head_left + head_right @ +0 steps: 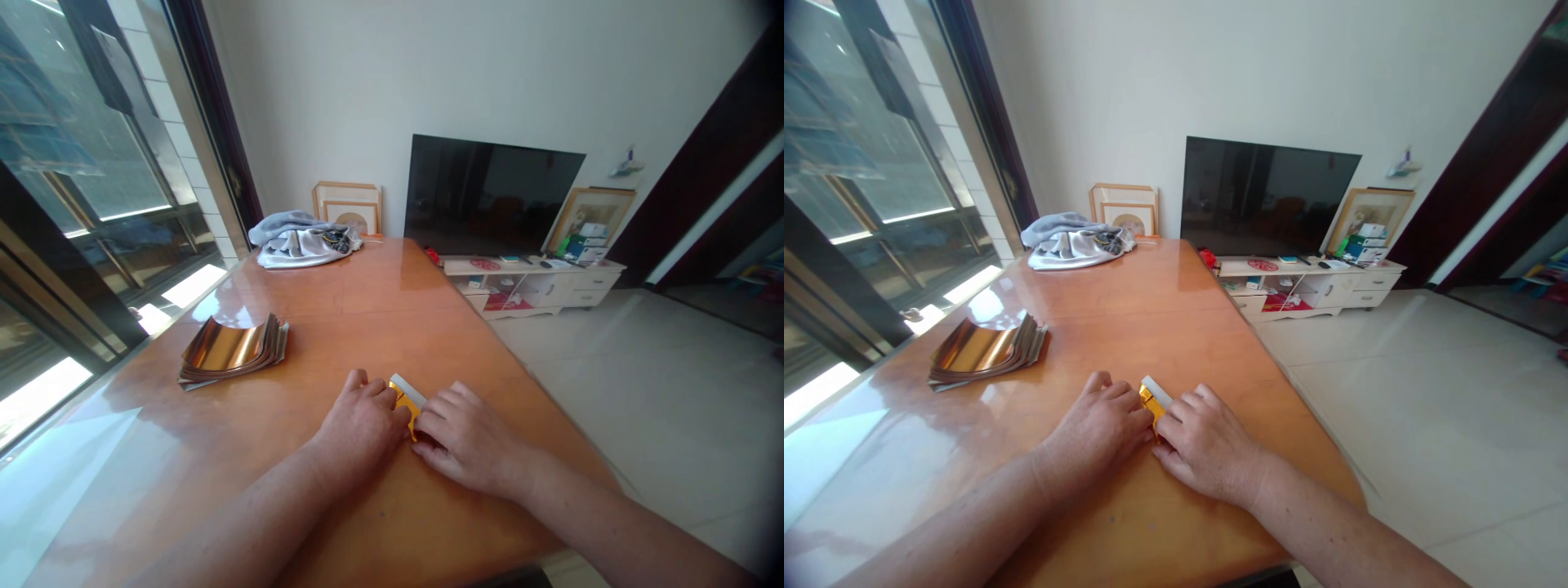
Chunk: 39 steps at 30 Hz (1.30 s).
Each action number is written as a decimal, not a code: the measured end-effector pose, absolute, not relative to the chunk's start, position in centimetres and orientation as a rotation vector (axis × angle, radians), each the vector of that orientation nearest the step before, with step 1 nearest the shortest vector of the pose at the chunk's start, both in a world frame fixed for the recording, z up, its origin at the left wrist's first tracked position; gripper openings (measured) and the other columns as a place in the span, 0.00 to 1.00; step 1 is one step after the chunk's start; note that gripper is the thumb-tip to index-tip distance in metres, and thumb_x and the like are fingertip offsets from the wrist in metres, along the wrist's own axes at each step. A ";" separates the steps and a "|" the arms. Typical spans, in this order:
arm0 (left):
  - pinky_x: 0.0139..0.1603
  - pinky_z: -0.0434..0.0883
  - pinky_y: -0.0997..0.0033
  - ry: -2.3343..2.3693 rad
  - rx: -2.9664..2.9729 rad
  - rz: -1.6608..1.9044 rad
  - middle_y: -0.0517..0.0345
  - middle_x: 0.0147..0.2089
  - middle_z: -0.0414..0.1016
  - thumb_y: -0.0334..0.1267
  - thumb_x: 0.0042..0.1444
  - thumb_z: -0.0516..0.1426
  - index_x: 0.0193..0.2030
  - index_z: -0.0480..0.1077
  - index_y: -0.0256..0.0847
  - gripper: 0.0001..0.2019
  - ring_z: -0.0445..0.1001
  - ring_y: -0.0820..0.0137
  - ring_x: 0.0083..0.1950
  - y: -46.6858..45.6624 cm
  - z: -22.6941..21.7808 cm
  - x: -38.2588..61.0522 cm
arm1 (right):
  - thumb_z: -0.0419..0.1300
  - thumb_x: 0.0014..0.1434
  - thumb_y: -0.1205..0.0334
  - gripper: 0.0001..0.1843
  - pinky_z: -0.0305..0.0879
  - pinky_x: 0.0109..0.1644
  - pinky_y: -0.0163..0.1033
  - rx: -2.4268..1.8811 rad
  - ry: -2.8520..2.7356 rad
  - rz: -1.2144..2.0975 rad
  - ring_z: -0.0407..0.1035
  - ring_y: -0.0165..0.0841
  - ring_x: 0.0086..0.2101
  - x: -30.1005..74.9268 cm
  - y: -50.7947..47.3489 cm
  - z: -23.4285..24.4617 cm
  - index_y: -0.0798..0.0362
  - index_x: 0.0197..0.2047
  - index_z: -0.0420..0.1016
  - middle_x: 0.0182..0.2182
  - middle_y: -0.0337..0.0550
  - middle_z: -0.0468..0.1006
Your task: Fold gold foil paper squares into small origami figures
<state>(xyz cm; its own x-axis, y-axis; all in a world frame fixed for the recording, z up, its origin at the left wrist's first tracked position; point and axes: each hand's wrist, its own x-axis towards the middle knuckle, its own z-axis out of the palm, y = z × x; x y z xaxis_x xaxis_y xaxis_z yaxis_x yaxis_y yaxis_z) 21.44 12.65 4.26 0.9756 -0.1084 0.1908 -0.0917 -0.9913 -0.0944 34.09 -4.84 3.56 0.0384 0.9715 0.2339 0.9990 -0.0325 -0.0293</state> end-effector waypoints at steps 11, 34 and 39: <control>0.47 0.56 0.56 0.159 -3.107 -0.319 0.56 0.38 0.74 0.46 0.65 0.54 0.37 0.72 0.44 0.11 0.69 0.63 0.41 12.7 5.0 20.9 | 0.57 0.65 0.61 0.08 0.55 0.43 0.43 -2.138 -1.897 -0.164 0.69 0.36 0.36 34.3 -4.5 3.3 0.50 0.35 0.75 0.33 0.43 0.80; 0.50 0.57 0.55 0.070 -3.142 -0.341 0.56 0.39 0.74 0.40 0.53 0.59 0.43 0.70 0.44 0.11 0.69 0.61 0.42 12.1 5.4 21.1 | 0.62 0.55 0.65 0.06 0.61 0.30 0.33 -1.910 -0.873 0.703 0.69 0.30 0.28 35.8 -1.4 2.7 0.51 0.36 0.68 0.28 0.37 0.75; 0.50 0.56 0.53 0.078 -3.098 -0.360 0.56 0.38 0.74 0.40 0.55 0.57 0.41 0.70 0.44 0.07 0.68 0.61 0.42 12.1 5.2 21.3 | 0.62 0.53 0.66 0.09 0.59 0.29 0.33 -1.808 -0.742 0.806 0.65 0.28 0.25 35.8 -0.7 3.7 0.51 0.35 0.64 0.25 0.33 0.71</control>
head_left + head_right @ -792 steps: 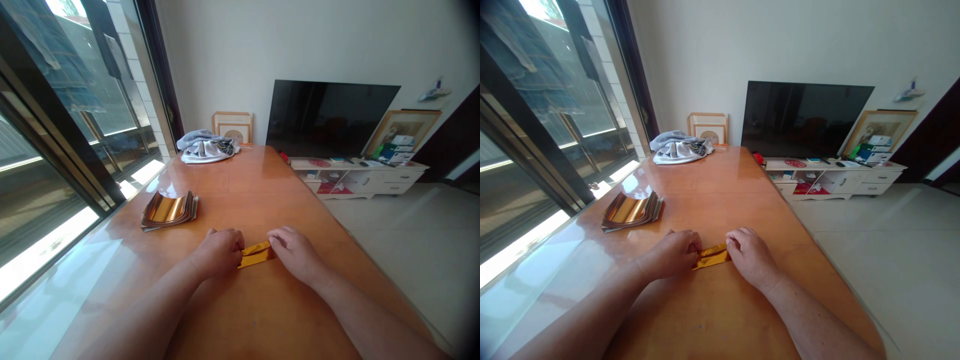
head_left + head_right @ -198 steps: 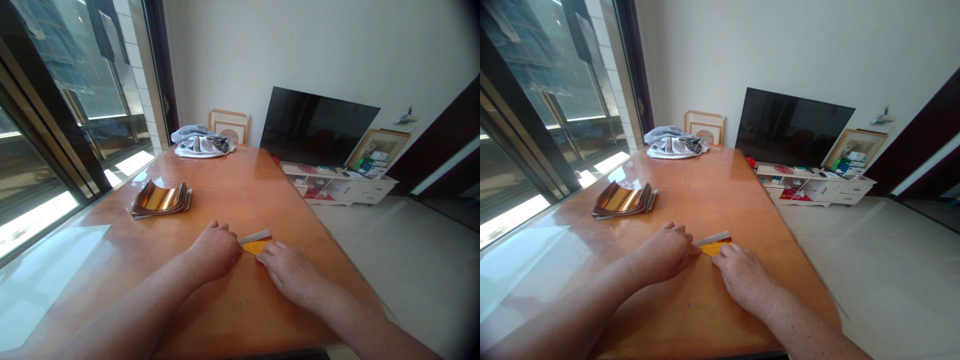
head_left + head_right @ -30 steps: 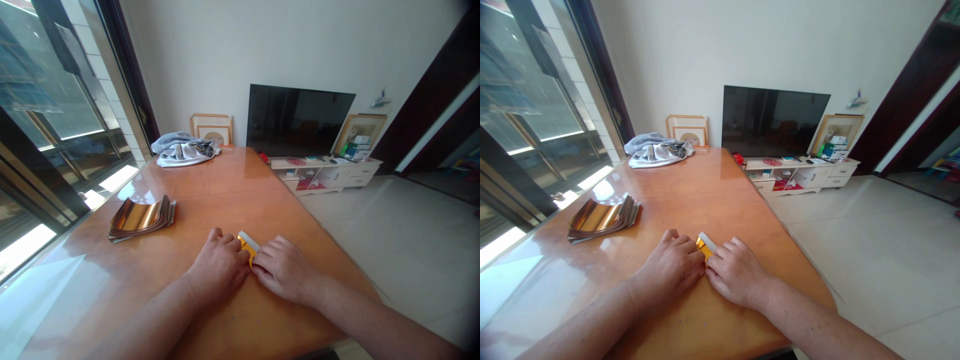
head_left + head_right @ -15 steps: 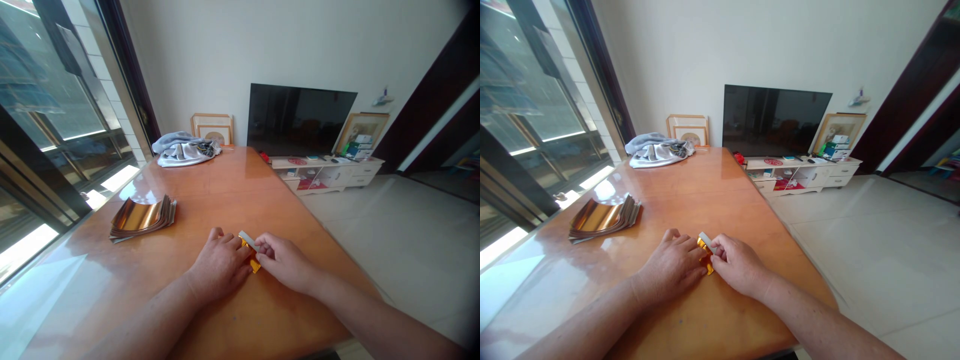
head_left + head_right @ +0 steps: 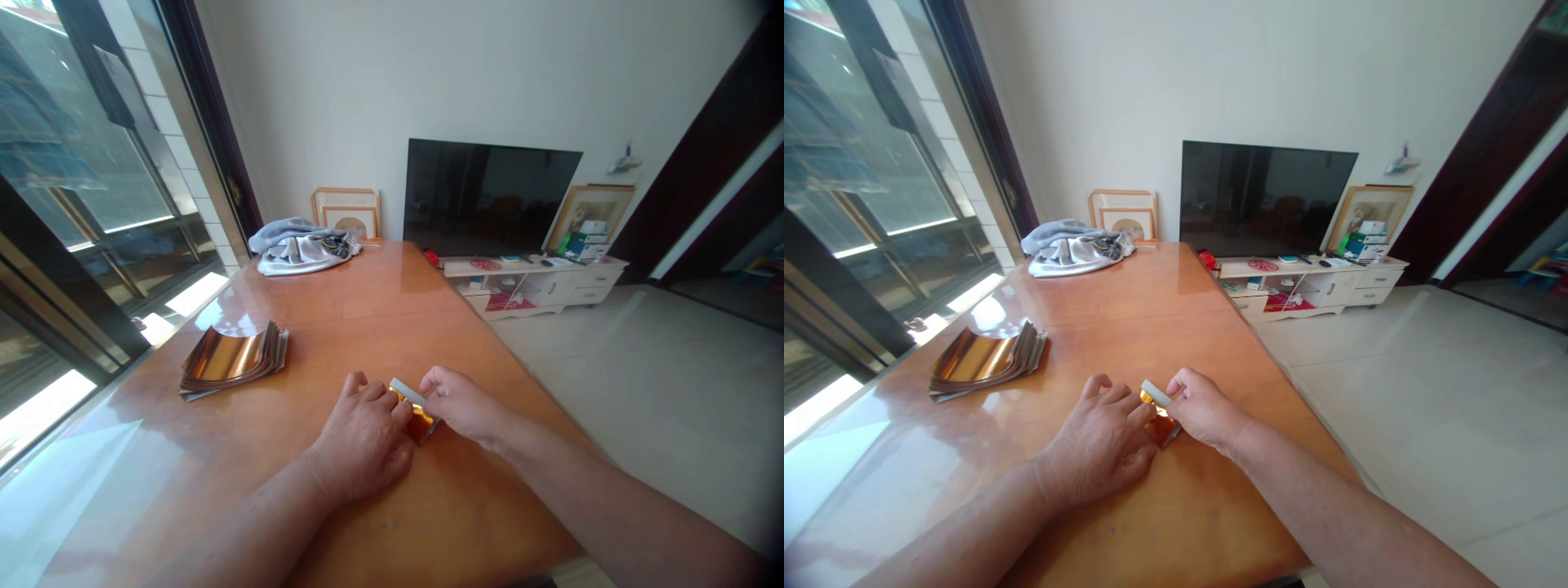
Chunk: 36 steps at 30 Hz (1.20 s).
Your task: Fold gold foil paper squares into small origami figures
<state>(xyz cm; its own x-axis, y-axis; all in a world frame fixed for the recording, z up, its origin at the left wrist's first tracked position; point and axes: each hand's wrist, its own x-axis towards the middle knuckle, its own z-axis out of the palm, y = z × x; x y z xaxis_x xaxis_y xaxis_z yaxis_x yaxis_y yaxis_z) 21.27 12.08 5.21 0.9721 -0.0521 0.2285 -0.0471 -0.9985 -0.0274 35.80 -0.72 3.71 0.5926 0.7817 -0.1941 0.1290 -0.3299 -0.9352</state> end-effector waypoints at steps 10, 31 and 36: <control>0.49 0.56 0.53 0.119 -3.084 -0.380 0.53 0.37 0.73 0.40 0.61 0.54 0.38 0.72 0.43 0.07 0.70 0.62 0.41 12.1 4.7 21.3 | 0.60 0.54 0.67 0.03 0.57 0.28 0.32 -1.960 -0.942 0.733 0.66 0.29 0.28 36.1 -1.5 3.0 0.53 0.35 0.70 0.26 0.35 0.73; 0.55 0.54 0.45 0.043 -3.068 -0.466 0.55 0.38 0.77 0.38 0.65 0.51 0.43 0.72 0.47 0.08 0.70 0.59 0.44 11.3 4.4 21.9 | 0.62 0.46 0.70 0.10 0.62 0.30 0.33 -1.786 -0.687 0.915 0.69 0.30 0.27 37.0 -0.9 3.8 0.52 0.33 0.69 0.24 0.35 0.74; 0.55 0.55 0.45 0.015 -3.081 -0.453 0.51 0.43 0.77 0.41 0.61 0.56 0.45 0.72 0.45 0.08 0.70 0.58 0.45 11.1 4.6 21.9 | 0.60 0.47 0.70 0.07 0.61 0.30 0.32 -1.746 -0.679 0.927 0.66 0.28 0.25 37.4 -1.2 4.2 0.52 0.31 0.69 0.22 0.34 0.72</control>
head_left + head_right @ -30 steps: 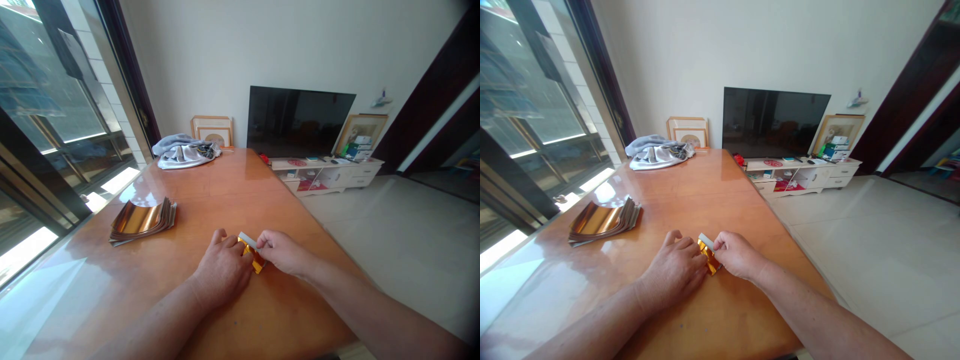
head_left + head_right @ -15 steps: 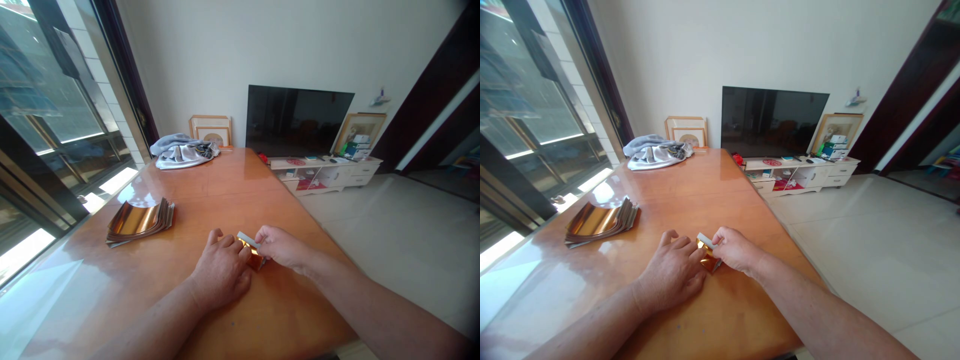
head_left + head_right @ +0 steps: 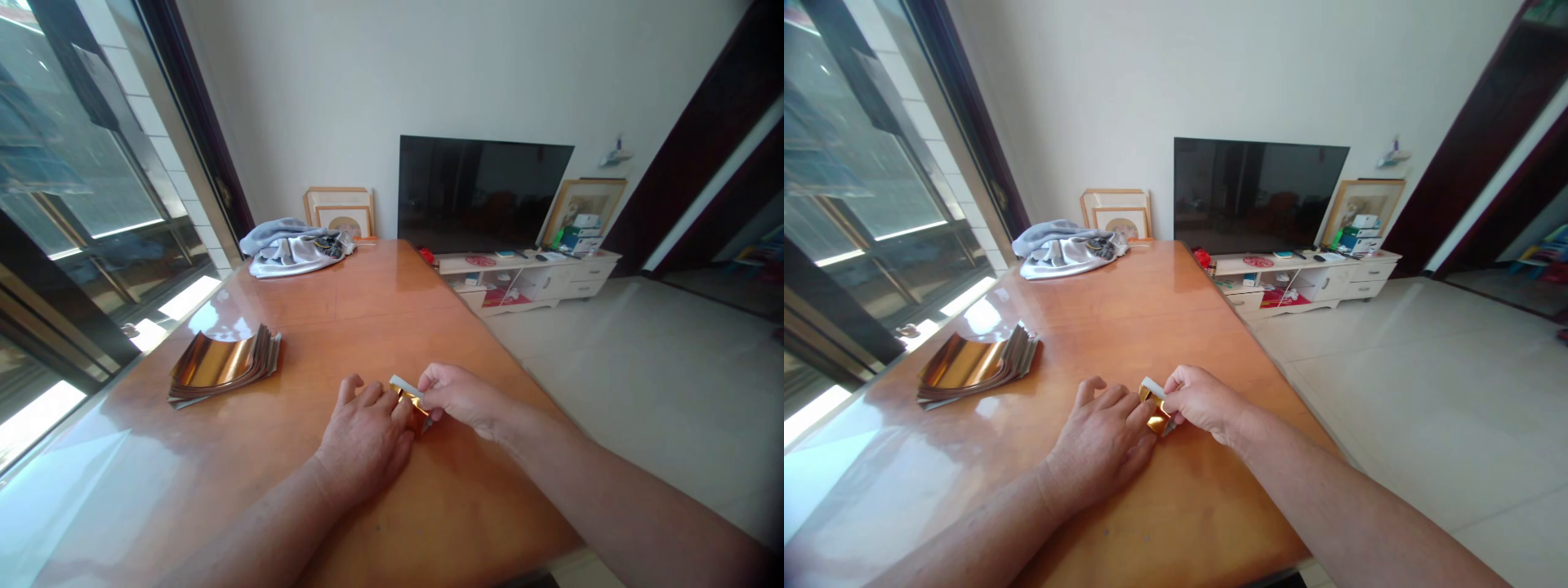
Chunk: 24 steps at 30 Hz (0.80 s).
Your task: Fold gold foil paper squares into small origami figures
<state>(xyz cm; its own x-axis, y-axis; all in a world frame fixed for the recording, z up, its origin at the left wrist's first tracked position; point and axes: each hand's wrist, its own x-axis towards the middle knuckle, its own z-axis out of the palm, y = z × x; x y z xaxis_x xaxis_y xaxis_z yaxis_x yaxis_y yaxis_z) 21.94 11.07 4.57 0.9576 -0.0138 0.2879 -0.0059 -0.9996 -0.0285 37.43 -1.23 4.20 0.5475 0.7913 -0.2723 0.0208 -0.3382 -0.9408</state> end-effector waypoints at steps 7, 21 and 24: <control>0.54 0.57 0.50 0.064 -3.021 -0.547 0.53 0.43 0.76 0.35 0.66 0.52 0.44 0.72 0.46 0.08 0.71 0.61 0.43 11.4 4.1 22.5 | 0.60 0.49 0.68 0.06 0.62 0.31 0.34 -1.733 -0.699 0.948 0.68 0.29 0.25 37.9 -1.3 4.2 0.52 0.32 0.69 0.22 0.35 0.74; 0.67 0.52 0.43 0.199 -3.029 -0.428 0.56 0.37 0.75 0.34 0.64 0.53 0.42 0.75 0.44 0.08 0.75 0.65 0.38 12.1 3.2 22.6 | 0.59 0.51 0.74 0.11 0.60 0.38 0.35 -2.059 -1.507 0.336 0.68 0.32 0.35 37.2 -4.7 3.5 0.50 0.33 0.75 0.34 0.39 0.74; 0.68 0.51 0.41 0.186 -3.052 -0.400 0.57 0.36 0.75 0.36 0.65 0.53 0.41 0.75 0.44 0.09 0.75 0.65 0.38 11.8 3.6 22.6 | 0.61 0.51 0.73 0.10 0.61 0.40 0.35 -2.052 -1.552 0.346 0.68 0.33 0.37 37.2 -5.2 3.6 0.49 0.35 0.75 0.37 0.39 0.74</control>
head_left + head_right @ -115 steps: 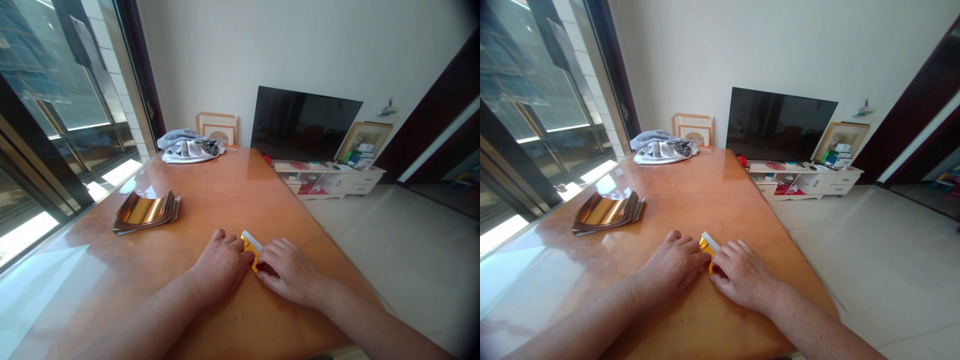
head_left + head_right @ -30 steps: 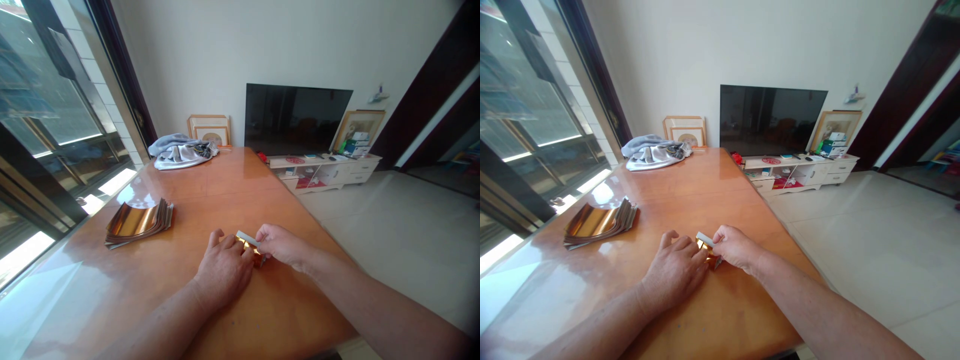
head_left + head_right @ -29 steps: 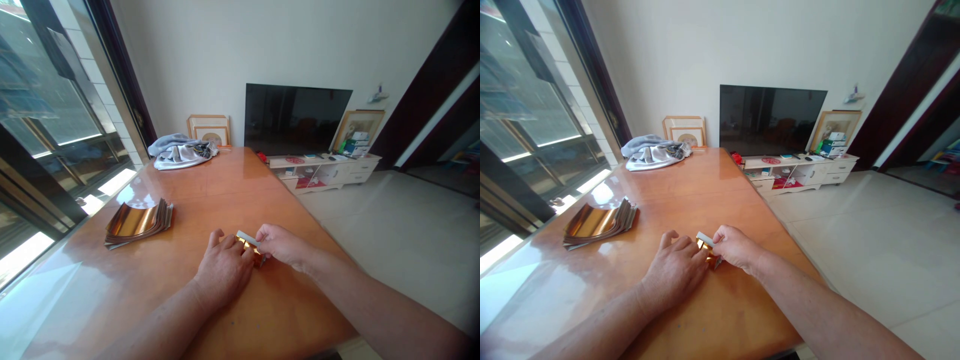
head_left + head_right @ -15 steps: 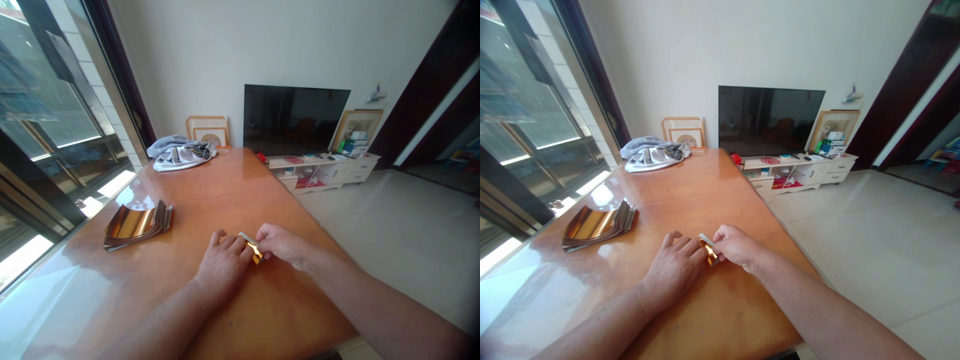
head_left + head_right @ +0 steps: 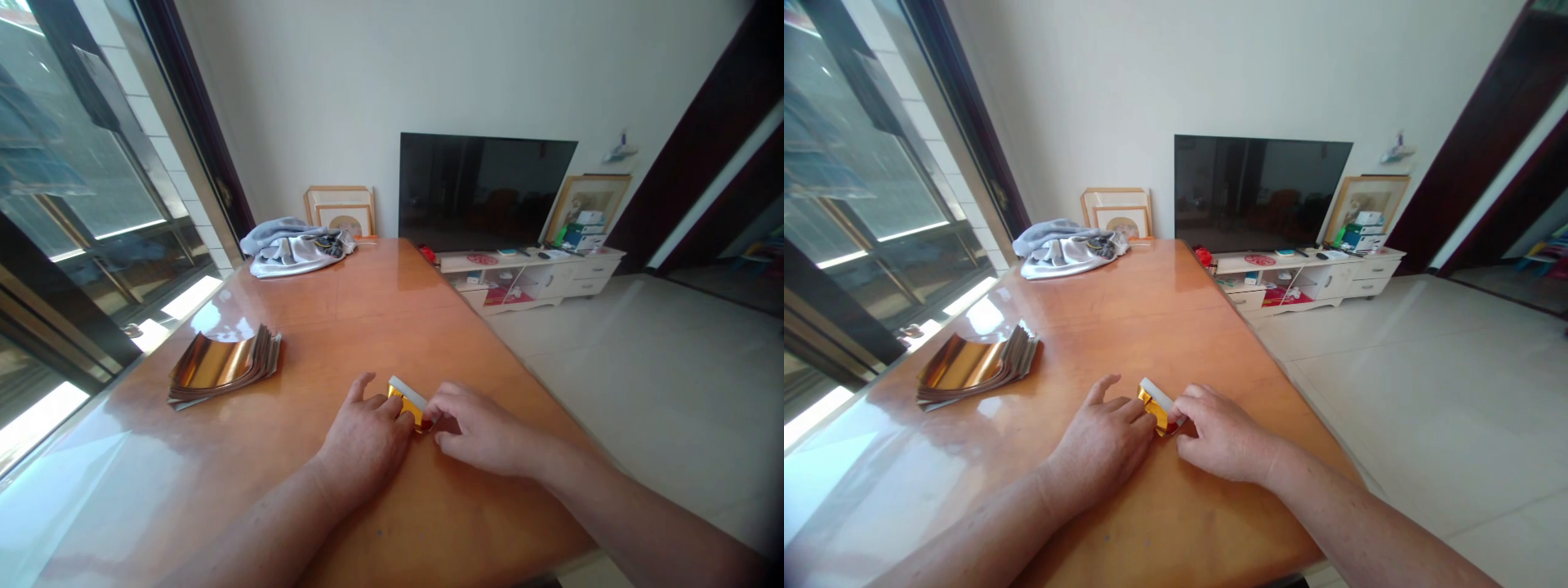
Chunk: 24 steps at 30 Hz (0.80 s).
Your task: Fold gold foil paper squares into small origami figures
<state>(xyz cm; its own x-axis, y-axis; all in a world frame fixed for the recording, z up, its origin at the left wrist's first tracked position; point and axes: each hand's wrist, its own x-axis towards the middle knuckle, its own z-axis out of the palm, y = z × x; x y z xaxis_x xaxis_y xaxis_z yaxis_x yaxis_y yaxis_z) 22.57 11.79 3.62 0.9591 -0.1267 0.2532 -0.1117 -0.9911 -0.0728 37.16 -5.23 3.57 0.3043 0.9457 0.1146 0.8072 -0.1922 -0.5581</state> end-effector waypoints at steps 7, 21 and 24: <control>0.69 0.47 0.39 0.103 -3.070 -0.414 0.59 0.36 0.77 0.38 0.65 0.52 0.42 0.74 0.47 0.09 0.77 0.64 0.39 11.1 3.9 22.8 | 0.64 0.55 0.66 0.04 0.61 0.41 0.36 -2.051 -1.515 0.283 0.68 0.34 0.38 37.2 -5.4 2.9 0.50 0.34 0.73 0.36 0.39 0.74; 0.69 0.45 0.37 0.007 -3.101 -0.328 0.58 0.37 0.75 0.39 0.68 0.48 0.37 0.72 0.44 0.13 0.74 0.65 0.41 10.3 4.6 23.3 | 0.61 0.59 0.66 0.03 0.60 0.40 0.35 -2.040 -1.484 0.223 0.68 0.33 0.37 37.6 -5.2 2.0 0.50 0.33 0.74 0.34 0.39 0.75; 0.68 0.47 0.38 -0.017 -3.117 -0.275 0.57 0.38 0.75 0.38 0.68 0.48 0.37 0.72 0.44 0.13 0.74 0.65 0.42 10.2 5.0 23.5 | 0.59 0.62 0.64 0.05 0.60 0.40 0.35 -2.057 -1.495 0.208 0.68 0.32 0.37 37.5 -5.2 2.3 0.50 0.33 0.74 0.34 0.40 0.75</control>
